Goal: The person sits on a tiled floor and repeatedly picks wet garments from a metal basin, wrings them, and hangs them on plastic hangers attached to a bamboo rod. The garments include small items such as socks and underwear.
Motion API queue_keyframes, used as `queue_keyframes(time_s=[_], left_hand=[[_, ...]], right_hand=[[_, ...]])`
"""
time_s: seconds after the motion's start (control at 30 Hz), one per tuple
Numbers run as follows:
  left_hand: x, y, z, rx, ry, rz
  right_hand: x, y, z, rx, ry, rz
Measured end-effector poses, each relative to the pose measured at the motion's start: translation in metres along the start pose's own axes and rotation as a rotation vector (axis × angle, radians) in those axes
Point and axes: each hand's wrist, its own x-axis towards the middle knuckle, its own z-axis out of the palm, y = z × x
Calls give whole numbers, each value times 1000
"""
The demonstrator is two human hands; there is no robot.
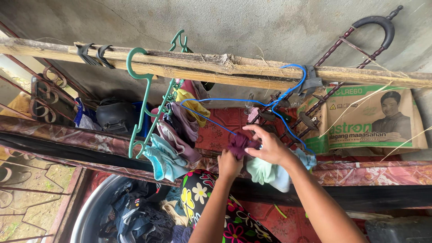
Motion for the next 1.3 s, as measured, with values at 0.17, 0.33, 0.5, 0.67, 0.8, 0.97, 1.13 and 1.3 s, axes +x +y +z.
queue_keyframes(time_s=[0.17, 0.33, 0.5, 0.67, 0.8, 0.97, 1.13, 1.3], left_hand=[[-4, 17, 4, 211, -59, -16], [-19, 44, -11, 261, -94, -55], [-26, 31, 1, 34, -82, -151], [-19, -18, 31, 162, 38, -150], [-15, -11, 36, 161, -59, -138], [-17, 22, 5, -242, -47, 121], [-15, 46, -35, -658, 151, 252], [-16, 55, -60, -599, -55, -46]], right_hand=[[-15, -38, 6, -363, 220, -265], [-18, -52, 21, -637, 143, -43], [-3, -12, 26, -340, 290, -395], [9, 16, 20, -108, 159, -163], [-3, -7, 12, -140, 141, -102], [-12, -30, 1, -247, 178, -400], [7, -17, 6, -76, 133, -113], [37, 23, 13, 32, 221, -109]])
